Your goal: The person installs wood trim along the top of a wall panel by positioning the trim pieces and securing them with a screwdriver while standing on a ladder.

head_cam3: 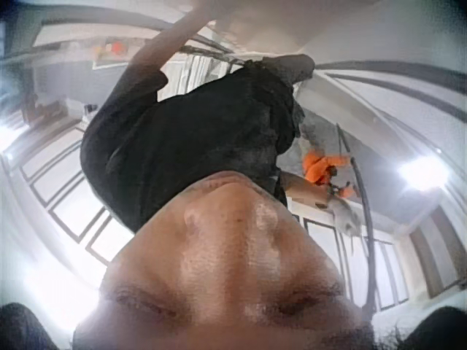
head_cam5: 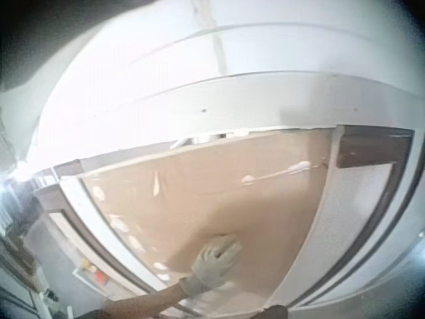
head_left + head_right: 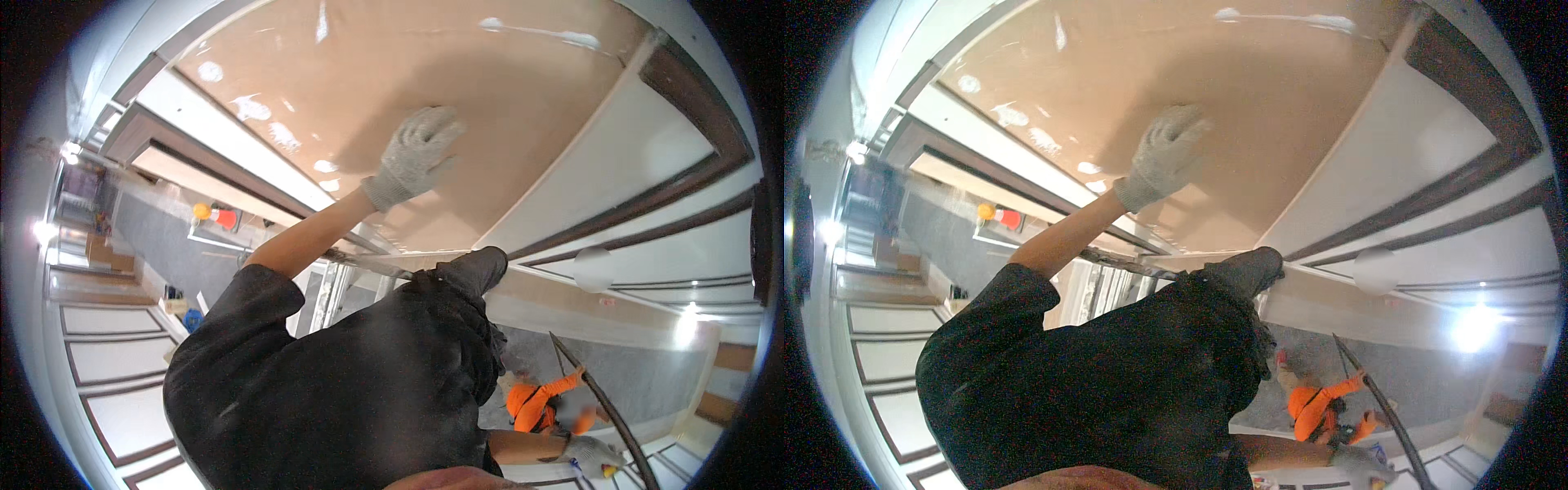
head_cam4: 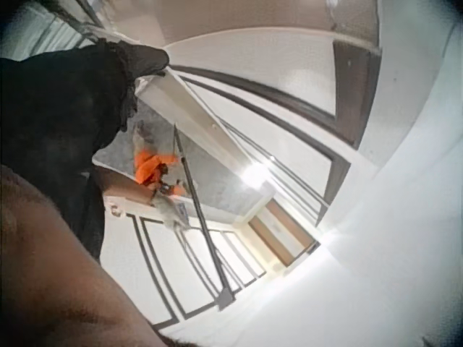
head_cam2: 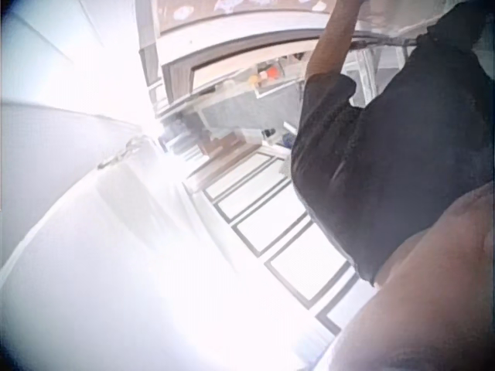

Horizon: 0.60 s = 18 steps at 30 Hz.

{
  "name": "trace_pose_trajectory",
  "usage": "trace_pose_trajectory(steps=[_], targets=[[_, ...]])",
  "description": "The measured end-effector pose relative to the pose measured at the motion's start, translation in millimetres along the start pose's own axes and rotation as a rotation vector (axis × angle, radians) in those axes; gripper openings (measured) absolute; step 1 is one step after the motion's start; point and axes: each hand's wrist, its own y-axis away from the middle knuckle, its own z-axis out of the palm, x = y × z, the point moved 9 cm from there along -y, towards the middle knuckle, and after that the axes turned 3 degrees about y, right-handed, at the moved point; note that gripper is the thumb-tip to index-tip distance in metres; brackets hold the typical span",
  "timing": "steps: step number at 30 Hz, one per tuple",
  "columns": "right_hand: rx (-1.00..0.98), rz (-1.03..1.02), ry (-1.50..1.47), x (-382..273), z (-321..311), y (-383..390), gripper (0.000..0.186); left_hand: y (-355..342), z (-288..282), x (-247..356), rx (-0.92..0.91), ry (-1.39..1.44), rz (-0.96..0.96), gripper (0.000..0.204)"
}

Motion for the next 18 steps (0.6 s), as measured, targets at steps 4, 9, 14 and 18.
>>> trace_pose_trajectory(steps=[4, 9, 14, 18], targets=[[-0.338, 0.122, 0.264, 63, 30, 96, 0.035, 3, -4, -6, -0.001, 0.012, -0.023, 0.055], [-0.841, -0.097, 0.485, 156, 50, 181, 0.042, -6, -4, 0, -0.029, 0.039, 0.03, 0.047], [-1.271, -0.108, 0.667, 210, 59, 267, 0.038, 3, -13, -8, -0.092, 0.0, 0.064, 0.033], [-1.332, 0.309, 0.666, 313, 16, 292, 0.024, -4, -16, -7, -0.031, 0.039, 0.055, 0.022]])
